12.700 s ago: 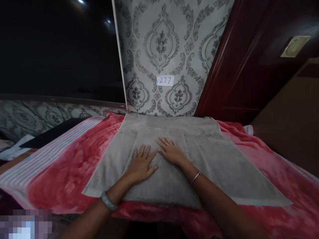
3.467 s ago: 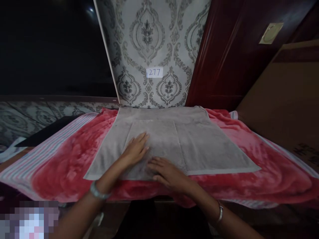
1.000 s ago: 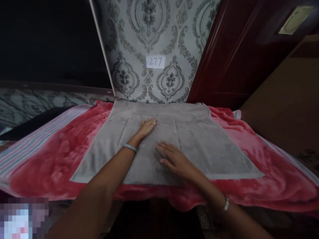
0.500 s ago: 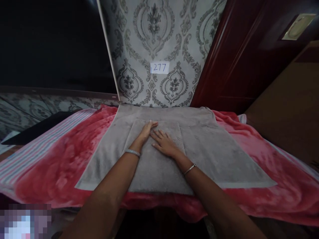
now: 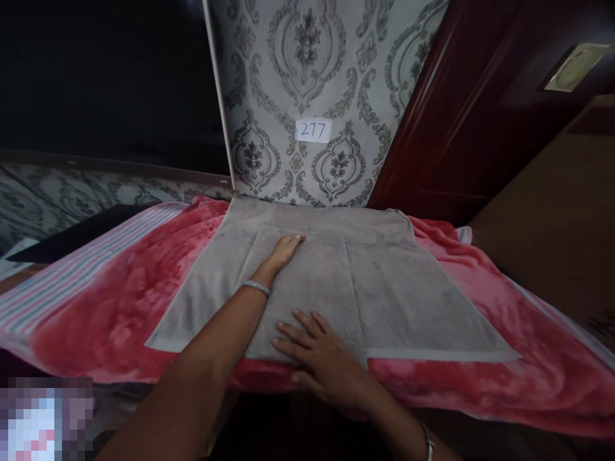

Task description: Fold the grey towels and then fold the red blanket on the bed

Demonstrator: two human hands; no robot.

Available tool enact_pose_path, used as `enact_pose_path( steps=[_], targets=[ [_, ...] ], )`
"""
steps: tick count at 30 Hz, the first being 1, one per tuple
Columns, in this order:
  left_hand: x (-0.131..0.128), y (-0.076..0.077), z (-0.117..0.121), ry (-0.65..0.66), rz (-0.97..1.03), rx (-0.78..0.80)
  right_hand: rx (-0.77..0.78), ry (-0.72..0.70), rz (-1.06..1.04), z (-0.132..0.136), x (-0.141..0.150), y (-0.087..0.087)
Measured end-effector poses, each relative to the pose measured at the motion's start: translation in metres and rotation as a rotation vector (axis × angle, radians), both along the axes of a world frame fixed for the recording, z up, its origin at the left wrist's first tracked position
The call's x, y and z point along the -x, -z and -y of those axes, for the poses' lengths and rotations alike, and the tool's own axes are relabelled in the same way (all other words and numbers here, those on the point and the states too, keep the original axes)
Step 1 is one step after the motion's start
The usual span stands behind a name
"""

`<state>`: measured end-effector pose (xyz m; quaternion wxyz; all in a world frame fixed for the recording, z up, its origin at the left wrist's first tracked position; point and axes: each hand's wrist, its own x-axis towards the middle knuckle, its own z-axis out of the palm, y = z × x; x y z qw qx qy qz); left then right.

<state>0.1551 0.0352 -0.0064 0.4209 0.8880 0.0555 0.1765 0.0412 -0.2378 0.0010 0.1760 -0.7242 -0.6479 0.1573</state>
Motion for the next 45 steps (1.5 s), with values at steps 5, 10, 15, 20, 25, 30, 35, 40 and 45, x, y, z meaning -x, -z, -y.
enact_pose_path(
  steps=[5, 10, 15, 20, 25, 30, 35, 40, 45],
  targets=[
    [0.005, -0.006, 0.019, 0.04, -0.094, -0.328, -0.012, 0.018, 0.059, -0.004, 0.001, 0.001],
    [0.02, -0.015, 0.017, 0.152, -0.298, -0.598, -0.061, 0.028, 0.066, -0.004, 0.003, 0.007],
    [0.046, -0.018, -0.006, 0.075, -0.261, -0.634, -0.09, 0.0, -0.131, 0.0, -0.007, 0.0],
    [0.051, -0.029, -0.018, -0.156, -0.329, -0.644, -0.259, 0.141, -0.368, -0.026, -0.065, -0.022],
    [0.036, -0.036, -0.01, -0.209, -0.284, -0.667, -0.299, 0.639, -0.026, -0.086, -0.144, -0.03],
    [0.031, -0.024, -0.01, -0.253, -0.4, -0.645, -0.119, 0.804, 0.292, -0.109, -0.174, -0.004],
    [0.029, -0.018, -0.013, -0.253, -0.388, -0.638, -0.027, 0.752, 0.326, -0.107, -0.175, 0.017],
    [0.028, -0.014, -0.016, -0.263, -0.335, -0.624, -0.018, 0.75, 0.33, -0.105, -0.179, 0.017],
    [0.032, -0.012, -0.019, -0.277, -0.268, -0.603, 0.03, 0.759, 0.298, -0.111, -0.172, 0.005]
  ],
)
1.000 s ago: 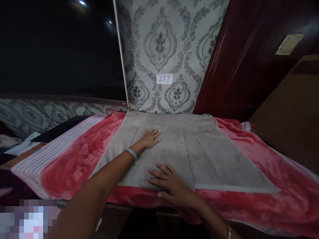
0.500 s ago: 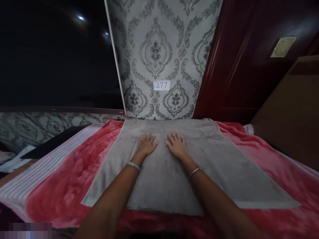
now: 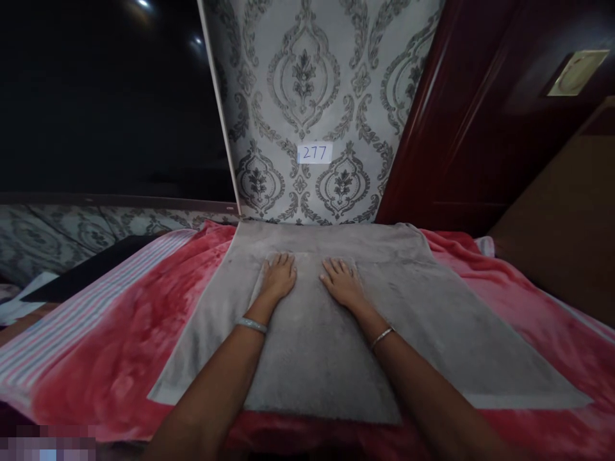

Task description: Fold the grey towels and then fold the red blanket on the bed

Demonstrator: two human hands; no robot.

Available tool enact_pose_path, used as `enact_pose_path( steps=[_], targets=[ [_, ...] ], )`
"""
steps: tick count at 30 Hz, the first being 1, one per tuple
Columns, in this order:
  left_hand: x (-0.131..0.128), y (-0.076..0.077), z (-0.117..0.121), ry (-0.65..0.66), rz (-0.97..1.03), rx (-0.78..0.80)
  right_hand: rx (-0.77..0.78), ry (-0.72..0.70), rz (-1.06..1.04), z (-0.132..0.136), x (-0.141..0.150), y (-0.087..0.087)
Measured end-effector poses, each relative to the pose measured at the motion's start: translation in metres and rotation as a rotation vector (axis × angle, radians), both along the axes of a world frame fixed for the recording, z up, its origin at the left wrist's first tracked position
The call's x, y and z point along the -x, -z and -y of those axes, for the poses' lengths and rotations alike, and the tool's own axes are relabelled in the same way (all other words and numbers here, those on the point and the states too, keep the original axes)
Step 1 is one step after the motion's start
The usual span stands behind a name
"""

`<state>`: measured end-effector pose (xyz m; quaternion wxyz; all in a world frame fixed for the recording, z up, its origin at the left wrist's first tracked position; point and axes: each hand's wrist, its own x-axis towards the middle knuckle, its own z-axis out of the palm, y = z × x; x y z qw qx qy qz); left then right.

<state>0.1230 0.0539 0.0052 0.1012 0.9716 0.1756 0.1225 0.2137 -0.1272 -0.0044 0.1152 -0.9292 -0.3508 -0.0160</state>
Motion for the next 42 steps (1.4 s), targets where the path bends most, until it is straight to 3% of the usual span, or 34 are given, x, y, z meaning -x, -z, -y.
enact_pose_path(
  steps=[5, 9, 16, 21, 26, 31, 35, 38, 42],
  targets=[
    [0.001, -0.003, 0.003, 0.091, 0.032, -0.089, -0.051, -0.155, 0.042, -0.025, 0.009, -0.016],
    [-0.003, -0.003, 0.003, 0.1, -0.093, -0.085, -0.042, -0.138, -0.015, -0.036, 0.006, -0.013],
    [-0.005, -0.001, 0.0, 0.105, -0.046, -0.069, -0.034, -0.174, -0.052, -0.031, 0.002, -0.008],
    [-0.002, 0.002, -0.007, 0.109, 0.039, 0.029, 0.0, -0.261, -0.056, -0.02, 0.011, -0.008],
    [-0.003, 0.003, -0.008, 0.108, 0.086, 0.041, 0.017, -0.411, -0.103, 0.017, 0.055, -0.008],
    [0.0, -0.002, 0.002, 0.117, 0.121, -0.012, -0.021, -0.594, -0.193, 0.074, 0.131, -0.006],
    [0.004, -0.01, 0.012, 0.168, 0.107, -0.108, -0.125, -0.621, -0.3, 0.117, 0.183, -0.003],
    [0.008, -0.015, 0.017, 0.187, 0.083, -0.108, -0.33, -0.671, -0.512, 0.144, 0.208, -0.023],
    [0.025, -0.014, 0.02, 0.221, 0.111, -0.056, -0.767, -0.922, -0.789, 0.179, 0.239, -0.077]
  ],
)
